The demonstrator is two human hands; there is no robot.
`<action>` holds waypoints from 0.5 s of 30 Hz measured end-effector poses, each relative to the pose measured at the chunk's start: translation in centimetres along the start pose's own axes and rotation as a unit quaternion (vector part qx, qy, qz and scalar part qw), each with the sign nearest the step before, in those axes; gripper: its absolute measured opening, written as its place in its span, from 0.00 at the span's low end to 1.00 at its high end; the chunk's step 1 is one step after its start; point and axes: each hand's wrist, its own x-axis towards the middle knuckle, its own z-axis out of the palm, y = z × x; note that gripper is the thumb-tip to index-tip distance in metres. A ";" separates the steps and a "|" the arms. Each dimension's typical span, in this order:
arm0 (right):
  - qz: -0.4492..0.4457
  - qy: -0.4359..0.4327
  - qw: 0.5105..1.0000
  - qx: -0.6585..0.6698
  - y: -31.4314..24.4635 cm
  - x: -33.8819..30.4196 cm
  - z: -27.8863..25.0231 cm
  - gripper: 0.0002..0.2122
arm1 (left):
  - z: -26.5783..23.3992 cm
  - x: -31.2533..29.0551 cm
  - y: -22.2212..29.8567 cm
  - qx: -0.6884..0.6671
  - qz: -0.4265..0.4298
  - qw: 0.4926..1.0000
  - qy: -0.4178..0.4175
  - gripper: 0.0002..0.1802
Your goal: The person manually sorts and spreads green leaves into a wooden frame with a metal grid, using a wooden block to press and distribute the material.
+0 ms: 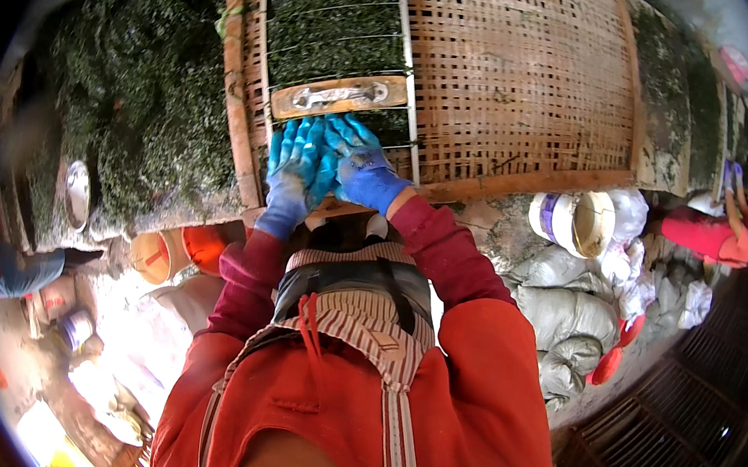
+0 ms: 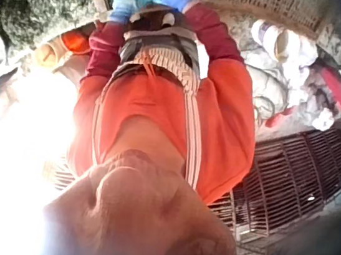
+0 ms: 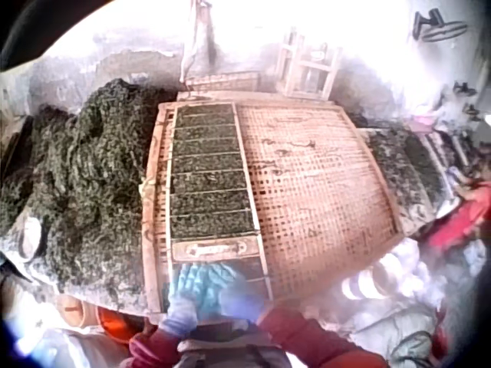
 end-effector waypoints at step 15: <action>0.199 0.117 0.966 0.114 8.7 -6.9 -6.5 0.33 | -1.6 10.6 -1.5 -0.038 0.006 0.991 0.126 0.10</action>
